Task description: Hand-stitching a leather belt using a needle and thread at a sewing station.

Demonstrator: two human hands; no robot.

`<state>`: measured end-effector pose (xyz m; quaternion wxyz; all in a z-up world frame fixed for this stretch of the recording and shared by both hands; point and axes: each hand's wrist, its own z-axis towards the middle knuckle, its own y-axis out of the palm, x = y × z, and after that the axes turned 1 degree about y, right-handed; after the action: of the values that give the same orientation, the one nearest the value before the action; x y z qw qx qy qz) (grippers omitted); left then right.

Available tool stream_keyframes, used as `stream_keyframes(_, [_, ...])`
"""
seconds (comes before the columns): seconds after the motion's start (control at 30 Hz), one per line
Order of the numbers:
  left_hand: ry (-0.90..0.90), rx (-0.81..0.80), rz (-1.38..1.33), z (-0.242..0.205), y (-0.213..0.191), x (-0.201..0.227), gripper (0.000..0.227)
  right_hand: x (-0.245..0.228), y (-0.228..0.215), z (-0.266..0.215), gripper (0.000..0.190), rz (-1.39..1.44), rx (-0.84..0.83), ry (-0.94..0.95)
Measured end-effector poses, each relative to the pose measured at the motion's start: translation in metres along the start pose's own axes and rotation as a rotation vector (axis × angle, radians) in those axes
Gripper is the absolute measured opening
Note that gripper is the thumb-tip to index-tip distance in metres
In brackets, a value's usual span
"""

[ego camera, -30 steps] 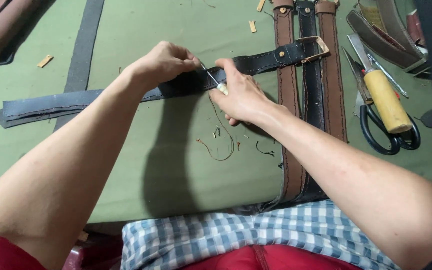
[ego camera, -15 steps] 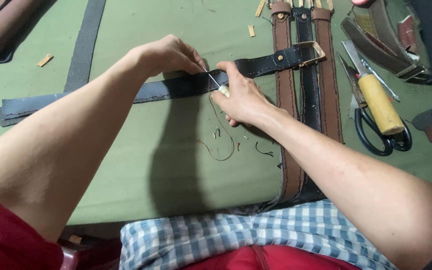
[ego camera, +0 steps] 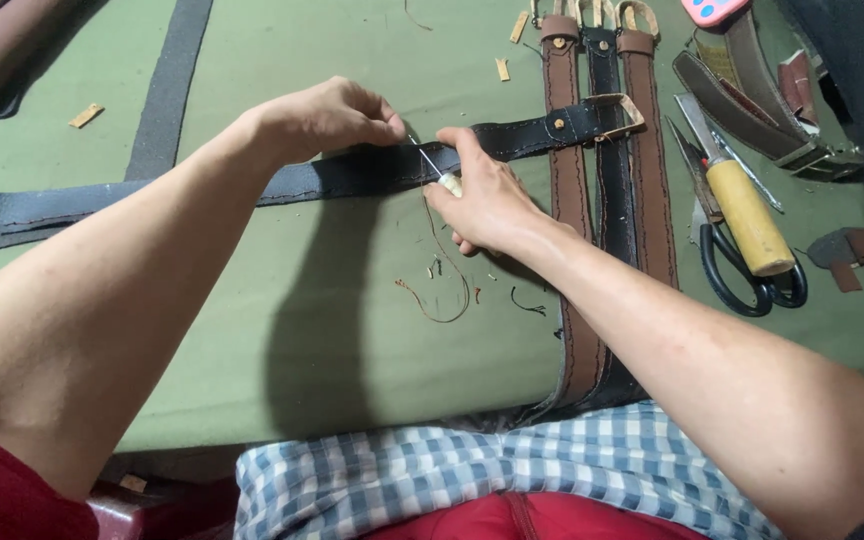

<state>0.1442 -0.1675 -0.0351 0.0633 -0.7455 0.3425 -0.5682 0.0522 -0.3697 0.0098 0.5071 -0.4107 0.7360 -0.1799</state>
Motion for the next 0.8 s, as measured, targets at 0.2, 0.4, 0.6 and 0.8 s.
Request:
stream_keyframes(0.2, [0.010,-0.008,-0.115,0.008,0.002,-0.010,0.004,0.003,0.001,0.003,0.061,0.019,0.004,-0.023])
stream_keyframes(0.4, [0.063,0.018,0.003,0.012,-0.015,-0.015,0.014,0.001,-0.003,0.000,0.063,0.035,-0.026,-0.018])
stream_keyframes(0.6, [0.116,0.004,-0.021,0.013,-0.012,-0.015,0.011,0.003,-0.008,-0.003,0.058,0.095,-0.041,-0.012])
stream_keyframes(0.8, [0.131,0.058,0.019,0.017,-0.007,-0.002,0.017,0.009,-0.010,0.000,0.058,0.120,-0.055,-0.043])
